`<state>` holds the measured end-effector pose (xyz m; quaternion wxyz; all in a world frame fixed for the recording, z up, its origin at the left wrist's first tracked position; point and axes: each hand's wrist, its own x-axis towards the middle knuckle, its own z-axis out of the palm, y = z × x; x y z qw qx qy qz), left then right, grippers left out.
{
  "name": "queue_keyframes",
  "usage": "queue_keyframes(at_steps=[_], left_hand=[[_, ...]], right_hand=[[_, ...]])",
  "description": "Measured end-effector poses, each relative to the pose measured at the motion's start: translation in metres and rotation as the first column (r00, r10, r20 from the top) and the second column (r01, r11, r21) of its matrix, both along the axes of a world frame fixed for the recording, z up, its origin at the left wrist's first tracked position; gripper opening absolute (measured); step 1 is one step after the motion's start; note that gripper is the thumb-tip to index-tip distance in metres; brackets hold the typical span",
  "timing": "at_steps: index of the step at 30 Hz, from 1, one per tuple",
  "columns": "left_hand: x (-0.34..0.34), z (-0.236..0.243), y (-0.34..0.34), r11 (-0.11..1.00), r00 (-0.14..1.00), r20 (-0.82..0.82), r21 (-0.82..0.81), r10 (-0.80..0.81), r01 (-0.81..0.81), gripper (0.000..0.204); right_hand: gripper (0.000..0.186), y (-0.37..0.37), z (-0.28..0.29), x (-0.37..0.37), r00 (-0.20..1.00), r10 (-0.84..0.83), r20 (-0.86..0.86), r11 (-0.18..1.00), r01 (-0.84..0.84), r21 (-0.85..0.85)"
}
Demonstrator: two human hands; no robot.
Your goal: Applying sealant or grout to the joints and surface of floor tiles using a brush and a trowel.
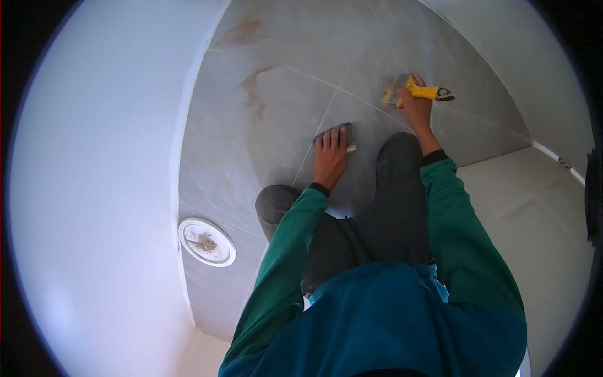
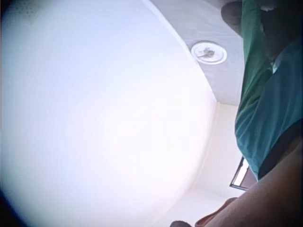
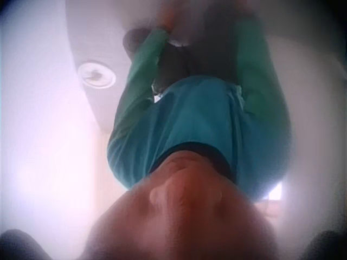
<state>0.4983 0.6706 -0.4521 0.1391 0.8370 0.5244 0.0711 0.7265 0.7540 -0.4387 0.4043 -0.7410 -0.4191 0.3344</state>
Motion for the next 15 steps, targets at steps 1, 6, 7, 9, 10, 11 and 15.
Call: queue_keyframes(at_steps=[1,6,7,9,10,11,15], left_hand=[[0.010,-0.005,0.009,1.000,1.000,0.017,0.020,-0.004,0.004,0.040],[-0.009,-0.019,0.075,0.954,0.943,-0.146,0.050,0.300,-0.296,0.040],[-0.032,-0.017,0.092,0.890,0.864,-0.230,0.021,0.448,-0.456,0.039],[-0.067,-0.001,0.119,0.916,0.909,-0.120,0.006,0.399,-0.401,0.040],[-0.083,0.005,0.122,0.926,0.926,-0.035,0.023,0.377,-0.376,0.039],[-0.107,0.013,0.115,0.932,0.933,0.031,0.048,0.359,-0.360,0.038],[-0.167,0.069,0.048,0.860,0.816,0.277,-0.099,0.507,-0.501,0.027]], right_hand=[[0.049,-0.004,0.004,0.007,1.000,-0.023,0.018,0.999,0.024,-0.027],[0.044,-0.018,-0.017,0.069,0.888,0.065,0.455,0.986,0.013,-0.165],[0.043,-0.008,-0.012,0.071,0.881,0.035,0.472,0.969,0.086,-0.233],[0.042,0.015,-0.023,0.089,0.847,-0.047,0.530,0.926,0.236,-0.295],[0.042,0.030,-0.029,0.095,0.787,-0.102,0.609,0.849,0.388,-0.360],[0.042,0.046,-0.032,0.068,0.736,-0.026,0.677,0.874,0.345,-0.342],[0.038,0.095,-0.034,-0.122,0.746,0.132,0.652,0.959,0.071,-0.275]])
